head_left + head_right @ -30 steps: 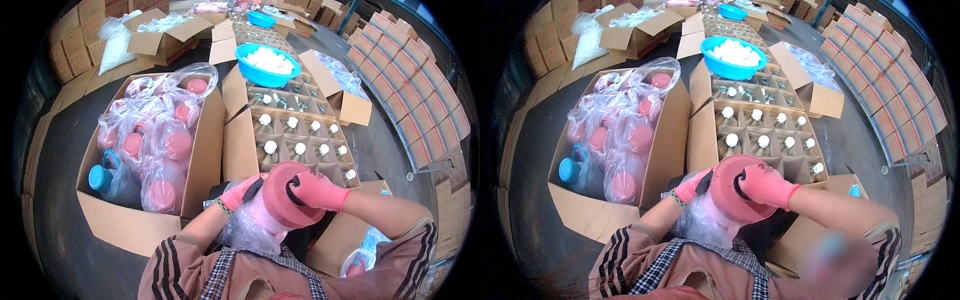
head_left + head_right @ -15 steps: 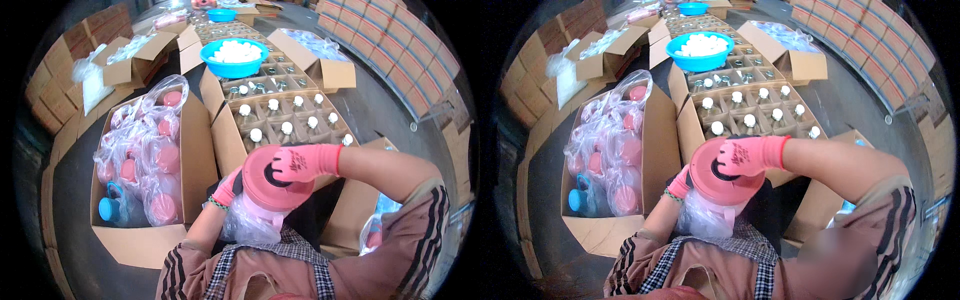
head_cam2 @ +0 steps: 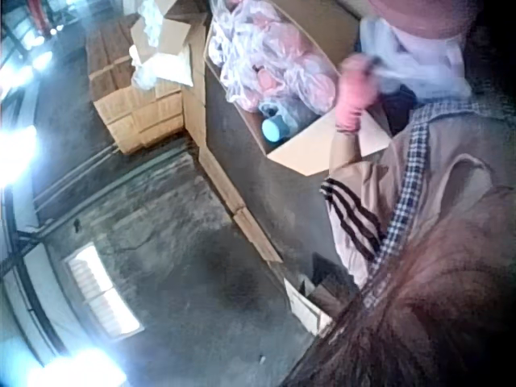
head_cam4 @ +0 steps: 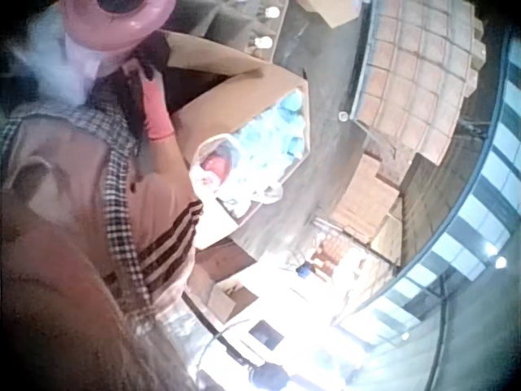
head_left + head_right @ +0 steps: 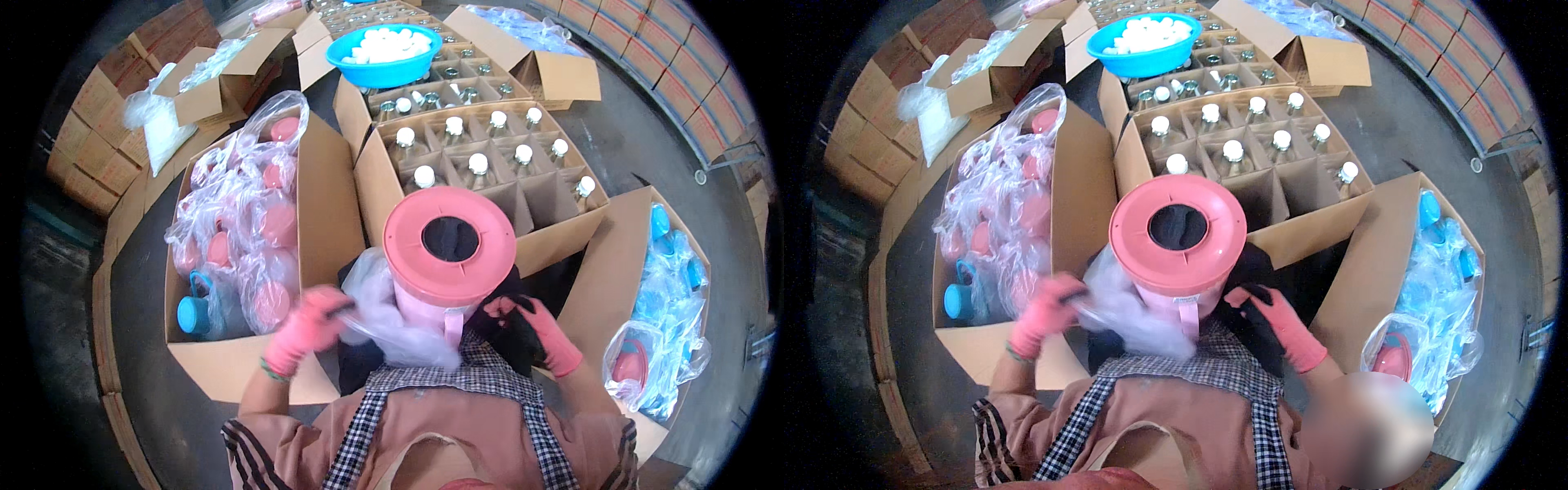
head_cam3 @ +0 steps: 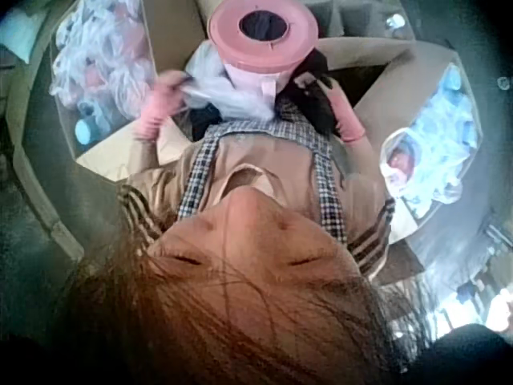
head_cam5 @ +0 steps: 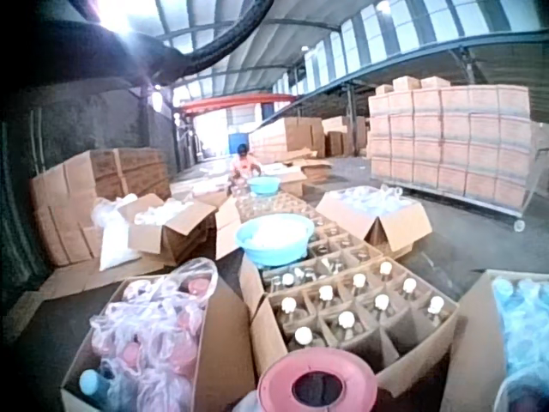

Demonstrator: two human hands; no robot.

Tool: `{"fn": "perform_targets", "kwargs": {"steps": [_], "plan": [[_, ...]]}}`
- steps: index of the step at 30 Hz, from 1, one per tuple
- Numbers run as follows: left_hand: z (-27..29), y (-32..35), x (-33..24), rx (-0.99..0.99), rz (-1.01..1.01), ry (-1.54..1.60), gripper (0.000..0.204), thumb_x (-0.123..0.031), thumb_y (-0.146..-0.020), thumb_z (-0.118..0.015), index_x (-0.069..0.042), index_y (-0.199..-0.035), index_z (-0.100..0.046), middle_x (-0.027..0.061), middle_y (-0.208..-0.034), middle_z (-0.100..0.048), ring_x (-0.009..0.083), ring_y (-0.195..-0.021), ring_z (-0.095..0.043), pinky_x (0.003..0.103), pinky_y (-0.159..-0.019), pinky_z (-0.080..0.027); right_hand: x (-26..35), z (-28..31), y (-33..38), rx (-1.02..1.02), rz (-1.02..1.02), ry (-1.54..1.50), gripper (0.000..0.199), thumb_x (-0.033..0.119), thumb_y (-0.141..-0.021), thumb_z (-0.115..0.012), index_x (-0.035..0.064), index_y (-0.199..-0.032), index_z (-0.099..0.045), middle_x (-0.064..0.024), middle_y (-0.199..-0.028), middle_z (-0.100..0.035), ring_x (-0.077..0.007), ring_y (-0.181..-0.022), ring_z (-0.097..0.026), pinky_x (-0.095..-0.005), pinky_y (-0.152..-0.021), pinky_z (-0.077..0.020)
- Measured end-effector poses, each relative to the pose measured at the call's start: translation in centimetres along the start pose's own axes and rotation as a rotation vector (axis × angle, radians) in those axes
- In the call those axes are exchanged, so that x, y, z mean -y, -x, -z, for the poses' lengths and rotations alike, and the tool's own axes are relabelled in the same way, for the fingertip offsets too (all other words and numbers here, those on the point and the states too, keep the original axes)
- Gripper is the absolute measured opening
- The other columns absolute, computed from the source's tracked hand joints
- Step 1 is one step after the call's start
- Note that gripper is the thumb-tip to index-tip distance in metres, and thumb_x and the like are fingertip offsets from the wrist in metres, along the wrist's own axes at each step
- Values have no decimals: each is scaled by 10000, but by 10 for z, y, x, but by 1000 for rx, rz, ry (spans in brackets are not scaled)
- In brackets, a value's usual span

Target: The person sits on the warehouse floor and packs plastic pitchers into cardboard boxes. They remove pink and blue pitchers from plastic bags, place them into a box, and then place the lids on top. The process is repeated for multiple units.

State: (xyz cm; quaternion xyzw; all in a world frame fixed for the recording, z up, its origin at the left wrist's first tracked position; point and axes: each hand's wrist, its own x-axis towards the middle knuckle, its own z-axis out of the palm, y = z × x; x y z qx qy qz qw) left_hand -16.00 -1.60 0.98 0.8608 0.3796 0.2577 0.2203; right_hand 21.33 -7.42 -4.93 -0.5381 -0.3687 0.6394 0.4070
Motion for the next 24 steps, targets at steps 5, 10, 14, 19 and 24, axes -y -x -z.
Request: {"fn": "perform_targets", "kwargs": {"steps": [5, 10, 14, 19, 24], "plan": [[83, -20, -33, -559, 309, 549, 236, -57, -706, -542, 39, -919, -577, 84, -820, -601, 135, -738, -558, 240, -679, -440, 18, -62, 19, 366, -17, 83, 420, 289, -765, -597, 2, -1059, -506, -52, -943, -561, -99, -861, -500, -232, -749, -405], [85, -43, -23, -692, 304, 746, 260, -109, -762, -485, 23, -979, -541, 66, -878, -576, 134, -757, -535, 254, -698, -429, 1, -74, 8, 117, 164, 235, 242, 177, -702, -666, -8, -844, -602, -28, -688, -595, -92, -643, -541, -238, -613, -436], [125, -32, -25, -1026, 121, 938, 259, -199, -834, -423, -30, -1012, -509, 76, -946, -553, 173, -885, -536, 310, -793, -427, 14, -58, 14, -58, 203, -6, 195, 120, -726, -637, -35, -831, -585, -44, -728, -597, -78, -668, -541, -220, -620, -435], [255, -58, -49, -1395, -27, 457, 214, -150, -836, -473, 13, -958, -536, 92, -923, -577, 182, -833, -570, 288, -750, -460, 33, -69, 23, -13, 192, 146, 204, 84, -736, -624, -48, -880, -567, -27, -756, -587, -65, -702, -516, -210, -648, -425], [175, -119, -107, -1023, -280, -309, 260, -80, -698, -587, 10, -938, -547, 37, -729, -576, 107, -631, -520, 248, -600, -436, 63, -80, 18, 54, 278, 581, 263, 177, -730, -627, -36, -876, -573, -48, -739, -586, -102, -710, -521, -251, -647, -422]]}}
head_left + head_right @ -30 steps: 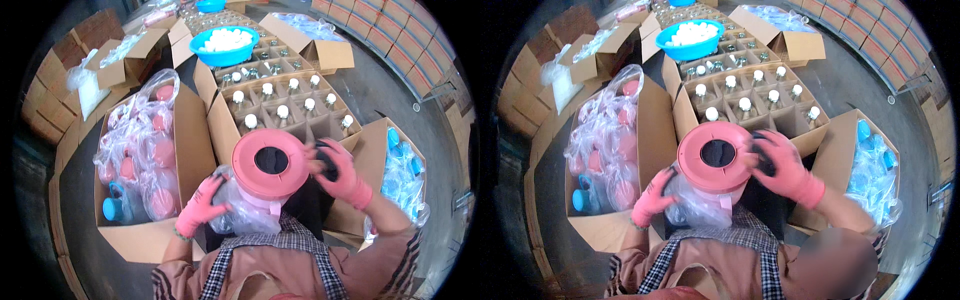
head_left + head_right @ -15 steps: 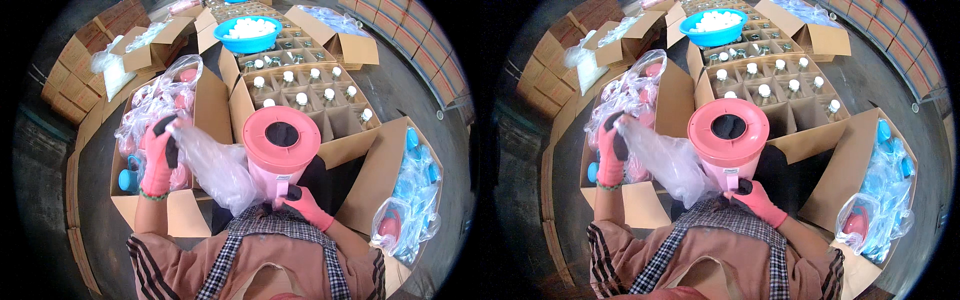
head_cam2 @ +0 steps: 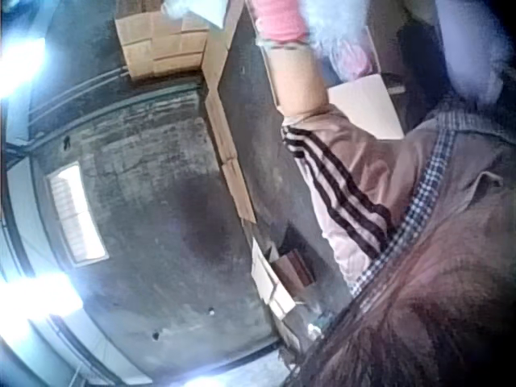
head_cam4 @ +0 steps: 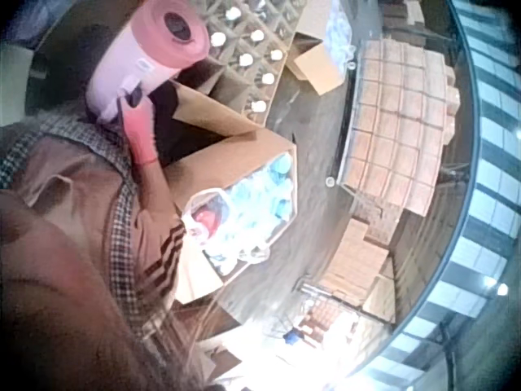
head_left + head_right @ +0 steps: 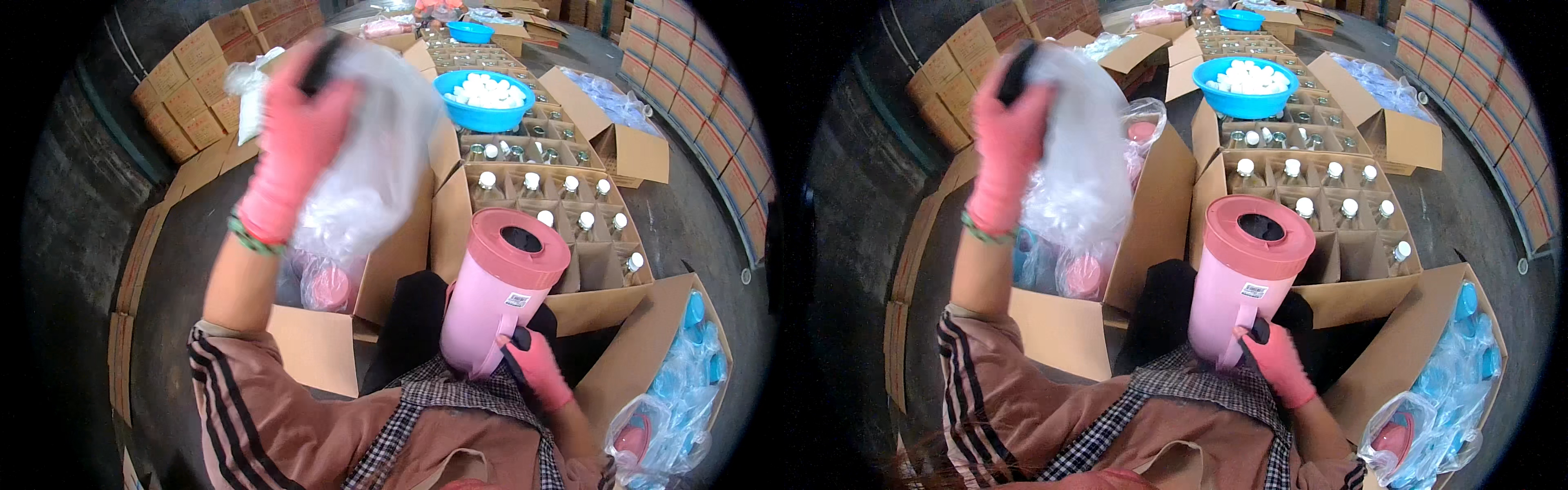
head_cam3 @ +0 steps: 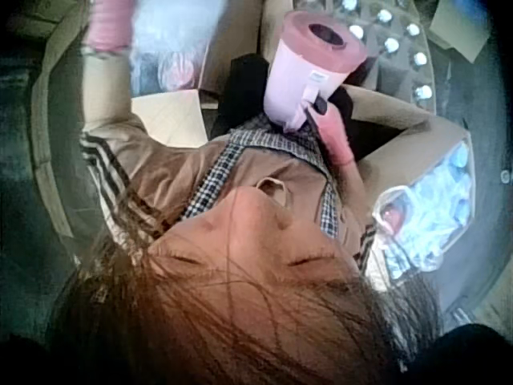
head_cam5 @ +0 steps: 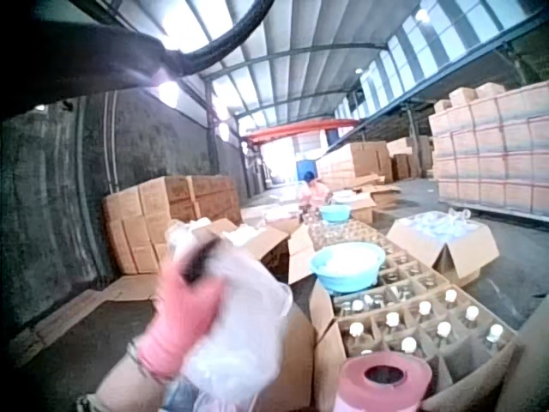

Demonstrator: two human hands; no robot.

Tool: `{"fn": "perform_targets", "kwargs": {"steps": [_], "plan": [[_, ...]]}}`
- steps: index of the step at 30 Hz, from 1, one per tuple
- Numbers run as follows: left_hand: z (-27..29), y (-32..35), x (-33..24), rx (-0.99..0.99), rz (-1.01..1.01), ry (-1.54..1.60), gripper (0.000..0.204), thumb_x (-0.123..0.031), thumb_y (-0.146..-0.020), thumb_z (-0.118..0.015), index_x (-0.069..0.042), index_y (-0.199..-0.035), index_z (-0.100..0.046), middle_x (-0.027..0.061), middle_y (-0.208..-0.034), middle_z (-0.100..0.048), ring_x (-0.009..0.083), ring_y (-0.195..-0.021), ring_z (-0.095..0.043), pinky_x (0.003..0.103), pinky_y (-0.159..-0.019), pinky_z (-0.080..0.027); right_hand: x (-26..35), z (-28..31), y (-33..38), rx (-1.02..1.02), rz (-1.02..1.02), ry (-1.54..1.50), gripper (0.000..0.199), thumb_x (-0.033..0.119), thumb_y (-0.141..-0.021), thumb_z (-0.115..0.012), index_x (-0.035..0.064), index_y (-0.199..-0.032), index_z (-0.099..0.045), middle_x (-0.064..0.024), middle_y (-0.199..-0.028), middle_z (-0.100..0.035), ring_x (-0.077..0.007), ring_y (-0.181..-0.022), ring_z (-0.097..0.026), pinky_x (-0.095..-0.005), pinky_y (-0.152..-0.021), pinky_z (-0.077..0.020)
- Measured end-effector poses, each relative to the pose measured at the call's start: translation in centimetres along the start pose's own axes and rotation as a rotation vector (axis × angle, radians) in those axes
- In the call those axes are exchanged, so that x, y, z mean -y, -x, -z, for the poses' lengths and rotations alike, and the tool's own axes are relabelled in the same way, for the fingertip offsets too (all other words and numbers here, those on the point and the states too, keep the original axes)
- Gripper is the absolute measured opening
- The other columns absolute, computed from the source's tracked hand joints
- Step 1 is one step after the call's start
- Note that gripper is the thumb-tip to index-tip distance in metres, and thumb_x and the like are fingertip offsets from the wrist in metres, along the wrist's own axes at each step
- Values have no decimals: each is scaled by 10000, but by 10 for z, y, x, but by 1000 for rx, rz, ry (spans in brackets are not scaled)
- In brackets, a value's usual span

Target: The person sits on the warehouse floor and packs plastic pitchers into cardboard boxes. They remove pink and blue pitchers from plastic bags, place them into a box, and then place the lids on top. The process is repeated for multiple units.

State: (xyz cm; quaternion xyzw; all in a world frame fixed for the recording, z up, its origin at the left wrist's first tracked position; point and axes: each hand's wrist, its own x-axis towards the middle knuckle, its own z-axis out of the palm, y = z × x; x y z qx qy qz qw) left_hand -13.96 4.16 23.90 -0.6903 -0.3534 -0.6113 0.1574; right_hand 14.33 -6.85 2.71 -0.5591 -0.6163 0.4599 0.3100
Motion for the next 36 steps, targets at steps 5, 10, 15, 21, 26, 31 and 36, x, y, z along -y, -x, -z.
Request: {"fn": "perform_targets", "kwargs": {"steps": [5, 10, 15, 21, 26, 31, 36], "plan": [[-56, 33, -51, 371, 55, 306, 316, 38, -715, -549, 49, -1026, -496, 97, -942, -578, 139, -846, -536, 256, -774, -422, 85, 47, -4, -120, 431, -406, 729, 210, -566, -767, -5, -1156, -397, -44, -1018, -511, -127, -915, -500, -287, -763, -425], [-76, 28, -65, 270, -85, 286, 603, -66, -588, -672, 27, -1118, -400, 143, -989, -511, 248, -907, -500, 330, -803, -398, 118, 52, -82, -90, 342, -162, 455, 245, -675, -631, -19, -1027, -515, -102, -868, -570, -157, -763, -530, -274, -705, -421], [-35, 88, -53, 624, -186, 210, 498, -228, -542, -737, 14, -897, -485, 163, -904, -499, 331, -830, -502, 400, -756, -398, 95, 46, -93, -97, 476, -632, 252, 107, -795, -510, -19, -1013, -508, -68, -930, -552, -123, -865, -513, -239, -753, -414], [-75, 134, 65, 811, 120, -95, 334, -239, -732, -552, -35, -995, -534, 190, -915, -560, 325, -871, -527, 373, -735, -421, 104, 41, -58, 207, 347, -499, 331, 224, -811, -526, -14, -1040, -501, -67, -929, -540, -127, -793, -522, -239, -729, -413], [-97, 102, 125, 174, -100, -313, 311, -215, -757, -554, -2, -984, -549, 118, -920, -568, 252, -902, -510, 381, -775, -423, 130, 65, -63, 695, 311, 280, 329, 216, -763, -543, 10, -1017, -508, -113, -914, -563, -222, -861, -536, -306, -789, -399], [-168, 61, 92, -163, 765, 1149, 254, -131, -787, -543, -41, -1024, -526, 63, -957, -536, 181, -816, -529, 311, -722, -456, 85, 100, -124, -296, 732, 1085, 269, 150, -632, -610, 68, -881, -548, -111, -883, -515, -291, -850, -488, -366, -726, -416], [-228, 200, 92, 515, 473, 378, 405, -213, -731, -566, 14, -1057, -493, 186, -1090, -502, 336, -1004, -469, 339, -863, -372, -37, 119, -178, -315, 392, 977, 214, 225, -778, -496, 49, -881, -559, -163, -850, -567, -294, -825, -508, -333, -758, -402]]}}
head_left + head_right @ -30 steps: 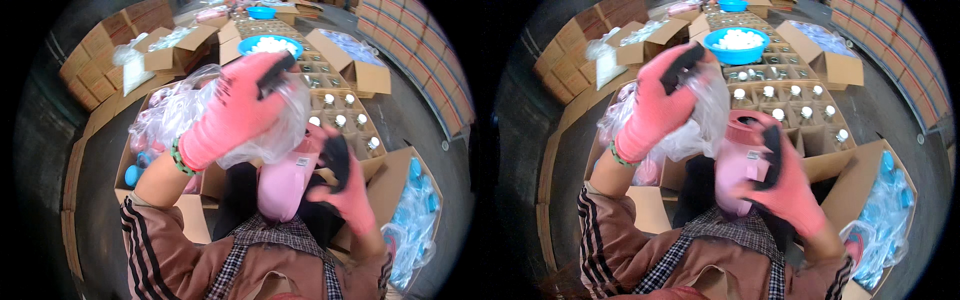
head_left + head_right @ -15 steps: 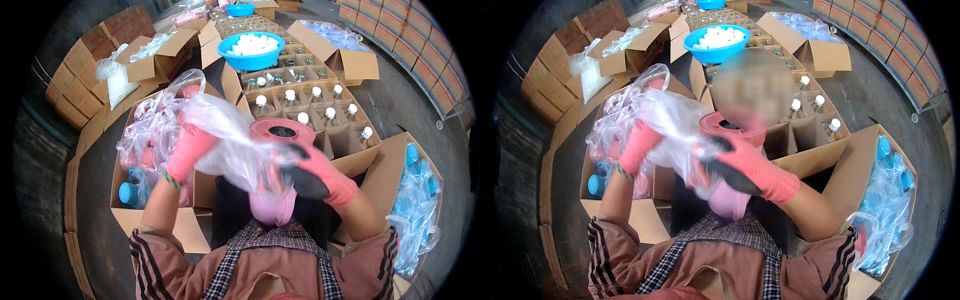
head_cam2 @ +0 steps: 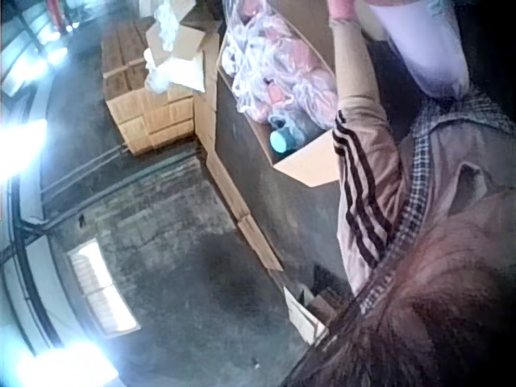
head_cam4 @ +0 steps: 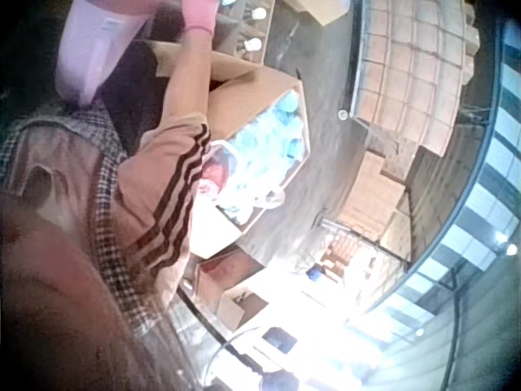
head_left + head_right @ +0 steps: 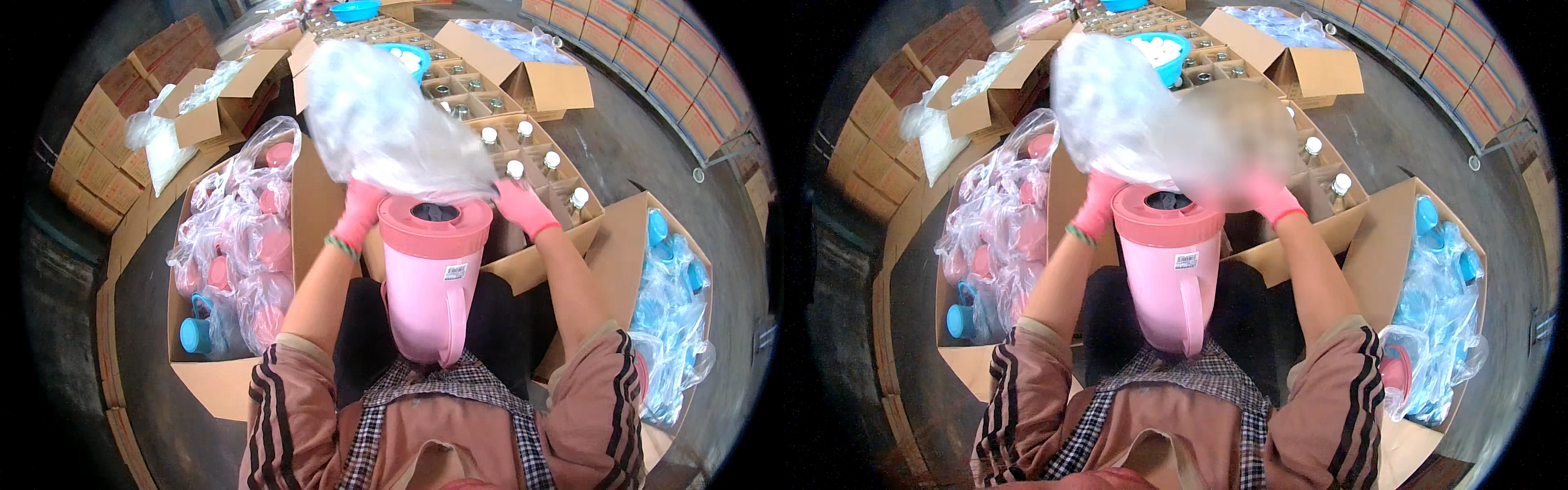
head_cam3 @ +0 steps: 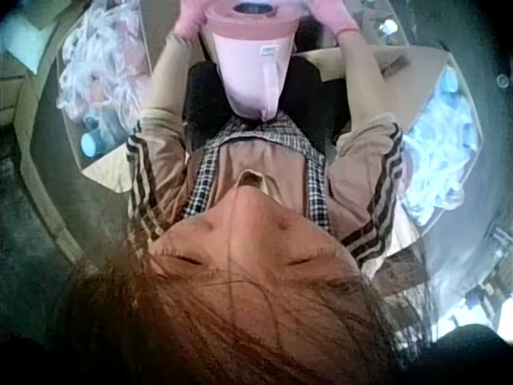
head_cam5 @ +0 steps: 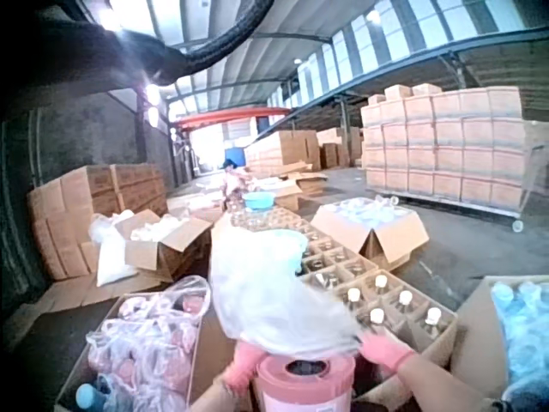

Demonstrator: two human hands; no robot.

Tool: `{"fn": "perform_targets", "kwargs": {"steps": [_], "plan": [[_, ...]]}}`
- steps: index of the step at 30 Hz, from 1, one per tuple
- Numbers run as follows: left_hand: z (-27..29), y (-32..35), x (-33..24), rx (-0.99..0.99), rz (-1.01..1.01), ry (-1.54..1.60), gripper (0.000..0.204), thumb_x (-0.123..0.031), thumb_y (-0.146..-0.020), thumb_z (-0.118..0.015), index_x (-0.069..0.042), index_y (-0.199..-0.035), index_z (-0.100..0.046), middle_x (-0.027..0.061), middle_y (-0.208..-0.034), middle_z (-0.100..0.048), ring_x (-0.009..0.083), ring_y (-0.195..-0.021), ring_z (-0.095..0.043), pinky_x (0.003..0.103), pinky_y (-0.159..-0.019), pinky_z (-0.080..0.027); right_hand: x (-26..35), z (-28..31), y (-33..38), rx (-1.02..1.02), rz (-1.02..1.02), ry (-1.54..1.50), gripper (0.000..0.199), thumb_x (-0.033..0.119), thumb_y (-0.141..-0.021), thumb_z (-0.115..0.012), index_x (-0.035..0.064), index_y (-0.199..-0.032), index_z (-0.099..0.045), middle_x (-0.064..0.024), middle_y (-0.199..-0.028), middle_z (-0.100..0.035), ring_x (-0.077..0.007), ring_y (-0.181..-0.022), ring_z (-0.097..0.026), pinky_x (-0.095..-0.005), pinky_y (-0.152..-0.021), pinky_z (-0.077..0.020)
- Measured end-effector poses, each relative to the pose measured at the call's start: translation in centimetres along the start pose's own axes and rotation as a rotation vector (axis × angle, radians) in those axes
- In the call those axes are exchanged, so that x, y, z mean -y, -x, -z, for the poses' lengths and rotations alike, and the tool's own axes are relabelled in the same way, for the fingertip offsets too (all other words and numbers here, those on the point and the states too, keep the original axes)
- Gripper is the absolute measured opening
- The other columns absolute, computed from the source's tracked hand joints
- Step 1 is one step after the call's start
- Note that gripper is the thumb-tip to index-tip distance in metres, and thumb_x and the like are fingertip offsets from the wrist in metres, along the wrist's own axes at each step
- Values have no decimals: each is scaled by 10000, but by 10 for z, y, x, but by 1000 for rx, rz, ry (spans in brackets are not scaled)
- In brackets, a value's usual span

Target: The person sits on the warehouse floor and packs plastic pitchers into cardboard boxes. They remove pink and blue pitchers from plastic bags, place them into a box, and then place the lids on top. The process is repeated for multiple units.

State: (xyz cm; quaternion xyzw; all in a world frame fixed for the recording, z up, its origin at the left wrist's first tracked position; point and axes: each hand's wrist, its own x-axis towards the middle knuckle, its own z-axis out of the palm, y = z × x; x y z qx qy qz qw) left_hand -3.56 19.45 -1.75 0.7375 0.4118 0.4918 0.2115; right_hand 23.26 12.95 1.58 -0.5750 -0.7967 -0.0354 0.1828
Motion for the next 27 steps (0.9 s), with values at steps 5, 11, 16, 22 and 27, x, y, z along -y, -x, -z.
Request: {"fn": "perform_targets", "kwargs": {"steps": [5, 11, 16, 22, 27], "plan": [[17, 68, 34, -37, 555, 400, 431, -156, -660, -657, 32, -1016, -502, 110, -936, -563, 196, -848, -546, 297, -756, -439, -24, -6, 74, 282, -382, -1327, 251, 260, -797, -524, 15, -849, -541, -18, -764, -550, -117, -754, -495, -263, -691, -391], [58, 75, -43, -188, 528, 1151, 324, -4, -748, -493, -20, -1067, -435, 92, -986, -523, 163, -875, -525, 285, -794, -429, 54, 45, 112, 211, -134, -834, 275, 141, -769, -556, 15, -1006, -498, -104, -924, -537, -214, -879, -521, -299, -796, -402], [80, 113, -37, 472, 90, 71, 314, 16, -640, -521, 15, -953, -493, 139, -909, -544, 281, -892, -517, 377, -876, -354, 84, 12, 166, 324, 77, -508, 239, 175, -703, -548, 31, -894, -542, -154, -1009, -507, -303, -943, -477, -400, -890, -351], [74, 125, -51, 862, -183, -294, 317, -47, -565, -529, -76, -880, -556, 99, -954, -532, 346, -1008, -432, 515, -941, -217, 111, 4, 183, 475, -409, -1178, 437, 287, -706, -622, -5, -1010, -506, -158, -987, -549, -265, -911, -534, -359, -846, -397], [51, 150, -8, 814, -106, -258, 302, -105, -604, -573, -65, -903, -586, 137, -1081, -488, 326, -1060, -409, 412, -958, -261, 148, -39, 182, 346, -705, -1128, 510, 251, -669, -653, -51, -1047, -487, -207, -958, -567, -264, -897, -560, -344, -772, -433]]}}
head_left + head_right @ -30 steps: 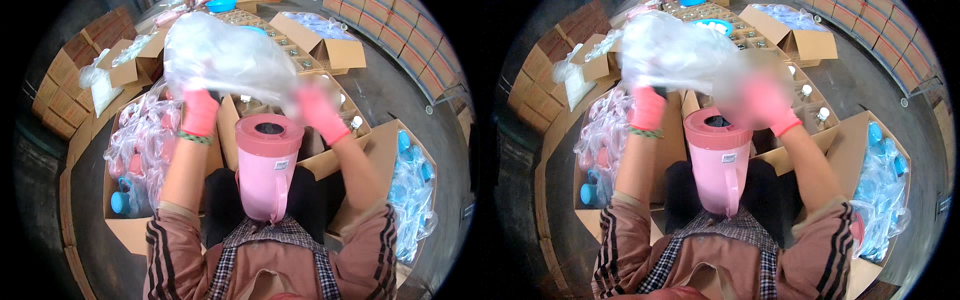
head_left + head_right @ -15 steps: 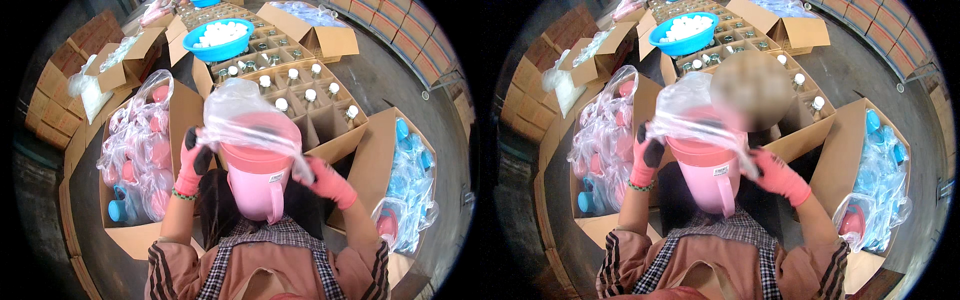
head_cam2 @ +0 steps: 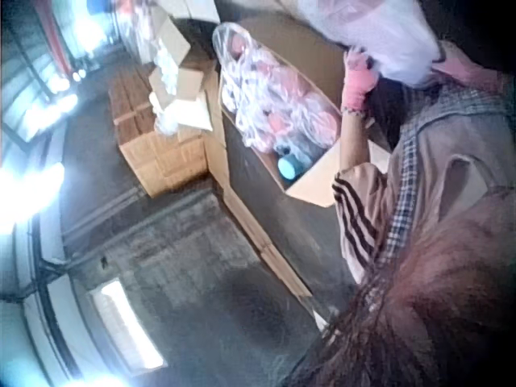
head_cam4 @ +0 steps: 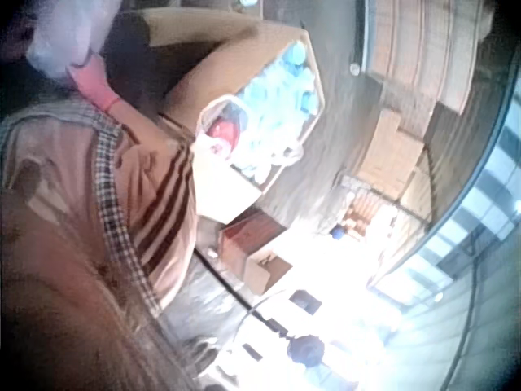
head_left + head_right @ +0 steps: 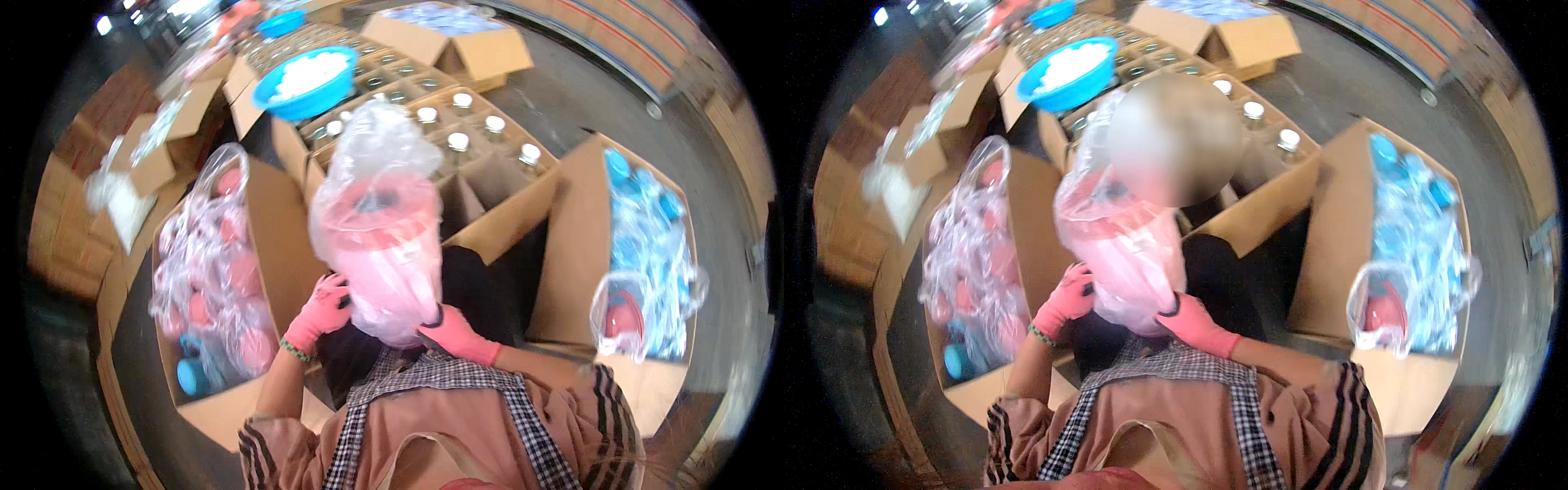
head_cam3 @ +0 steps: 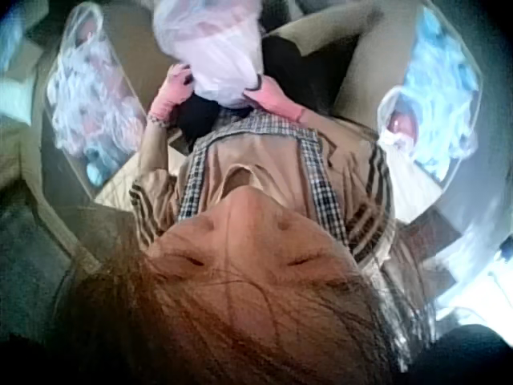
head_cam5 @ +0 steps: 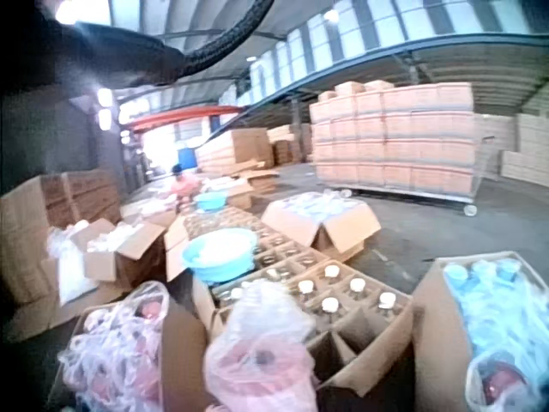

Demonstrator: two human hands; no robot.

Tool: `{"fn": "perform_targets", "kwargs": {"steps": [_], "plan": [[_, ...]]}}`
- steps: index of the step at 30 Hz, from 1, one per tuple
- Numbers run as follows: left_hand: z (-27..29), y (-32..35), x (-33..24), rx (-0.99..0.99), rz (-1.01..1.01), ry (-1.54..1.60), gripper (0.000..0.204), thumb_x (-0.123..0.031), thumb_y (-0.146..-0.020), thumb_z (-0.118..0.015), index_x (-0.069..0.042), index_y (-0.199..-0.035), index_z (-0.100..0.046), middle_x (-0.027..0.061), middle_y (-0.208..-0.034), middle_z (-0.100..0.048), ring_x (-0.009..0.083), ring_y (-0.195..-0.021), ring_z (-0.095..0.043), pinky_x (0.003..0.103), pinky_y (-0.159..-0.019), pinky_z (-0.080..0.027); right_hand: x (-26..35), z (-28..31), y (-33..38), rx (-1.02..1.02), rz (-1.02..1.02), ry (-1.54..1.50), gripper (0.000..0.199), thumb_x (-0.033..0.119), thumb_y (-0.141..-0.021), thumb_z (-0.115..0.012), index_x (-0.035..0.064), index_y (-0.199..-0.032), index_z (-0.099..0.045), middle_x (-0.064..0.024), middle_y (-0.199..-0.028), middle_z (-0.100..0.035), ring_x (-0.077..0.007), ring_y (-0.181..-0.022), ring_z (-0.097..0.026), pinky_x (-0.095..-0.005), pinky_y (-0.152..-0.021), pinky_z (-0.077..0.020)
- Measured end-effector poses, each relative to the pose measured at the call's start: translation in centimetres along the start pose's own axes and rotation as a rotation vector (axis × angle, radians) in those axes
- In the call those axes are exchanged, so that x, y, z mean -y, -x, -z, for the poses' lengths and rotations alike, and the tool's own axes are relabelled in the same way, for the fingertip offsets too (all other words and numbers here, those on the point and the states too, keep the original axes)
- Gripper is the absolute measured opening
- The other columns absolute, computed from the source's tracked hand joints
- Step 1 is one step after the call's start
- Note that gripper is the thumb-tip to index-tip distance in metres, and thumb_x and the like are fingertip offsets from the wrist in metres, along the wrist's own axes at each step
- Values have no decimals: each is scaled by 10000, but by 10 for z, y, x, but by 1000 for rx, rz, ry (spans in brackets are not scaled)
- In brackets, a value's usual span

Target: The person sits on the warehouse floor and packs plastic pitchers into cardboard boxes. They remove pink and blue pitchers from plastic bags, place them into a box, and then place the lids on top. The process is repeated for multiple units.

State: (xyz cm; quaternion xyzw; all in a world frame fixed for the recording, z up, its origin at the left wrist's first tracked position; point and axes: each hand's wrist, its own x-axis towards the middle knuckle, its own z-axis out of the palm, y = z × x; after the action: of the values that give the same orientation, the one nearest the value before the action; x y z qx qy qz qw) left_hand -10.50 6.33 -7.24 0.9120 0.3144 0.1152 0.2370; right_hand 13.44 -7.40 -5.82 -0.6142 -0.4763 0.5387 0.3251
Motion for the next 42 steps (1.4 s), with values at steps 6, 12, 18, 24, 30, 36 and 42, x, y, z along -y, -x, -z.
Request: {"fn": "perform_targets", "kwargs": {"steps": [6, 12, 18, 24, 30, 36, 42], "plan": [[-12, 6, 24, -830, 305, 615, 314, -50, -631, -588, 17, -935, -547, 203, -1104, -473, 329, -1069, -422, 345, -896, -334, 76, 18, 6, -53, 452, -50, 450, 213, -666, -664, -43, -1008, -525, -164, -908, -589, -214, -864, -547, -312, -794, -402], [37, 2, -109, -169, -251, -276, 344, -45, -592, -569, -12, -931, -526, 177, -966, -487, 369, -933, -446, 444, -844, -356, 95, 79, 18, -255, 394, -271, 375, 141, -649, -652, -36, -956, -528, -87, -858, -597, -93, -794, -515, -270, -698, -434], [14, 45, -93, -77, -142, -127, 503, -84, -608, -615, -10, -1070, -430, 235, -1095, -418, 396, -980, -427, 453, -831, -355, 41, 31, 29, -678, 460, 152, 558, 163, -638, -636, -31, -1100, -390, -216, -981, -497, -346, -981, -463, -370, -841, -374], [29, 15, -87, -167, -123, -481, 414, -97, -639, -592, 37, -1005, -452, 233, -1048, -444, 405, -964, -416, 457, -837, -340, 29, 50, -13, -646, 330, 177, 663, 247, -693, -593, -64, -1193, -286, -283, -1010, -472, -383, -975, -456, -384, -849, -366], [75, -34, -115, -144, -114, -536, 329, -124, -714, -564, 21, -999, -487, 204, -974, -514, 355, -866, -505, 387, -777, -408, -5, 81, -35, -811, 243, -287, 575, 203, -634, -665, -55, -1086, -421, -202, -1008, -524, -261, -928, -519, -341, -818, -403], [91, -46, -177, 261, 213, 956, 484, -30, -708, -583, 17, -1152, -397, 130, -981, -511, 222, -744, -534, 291, -723, -425, -12, 118, -9, -400, 276, -968, 350, 13, -790, -482, 29, -1134, -414, -87, -972, -538, -188, -805, -557, -279, -669, -479], [64, 6, -167, 229, 6, 741, 630, 3, -597, -628, 16, -1174, -374, 106, -1025, -491, 190, -769, -476, 297, -787, -374, -8, 77, 38, -503, 407, -220, 436, 99, -758, -562, 12, -1159, -416, -141, -1059, -524, -176, -1010, -488, -300, -852, -378]]}}
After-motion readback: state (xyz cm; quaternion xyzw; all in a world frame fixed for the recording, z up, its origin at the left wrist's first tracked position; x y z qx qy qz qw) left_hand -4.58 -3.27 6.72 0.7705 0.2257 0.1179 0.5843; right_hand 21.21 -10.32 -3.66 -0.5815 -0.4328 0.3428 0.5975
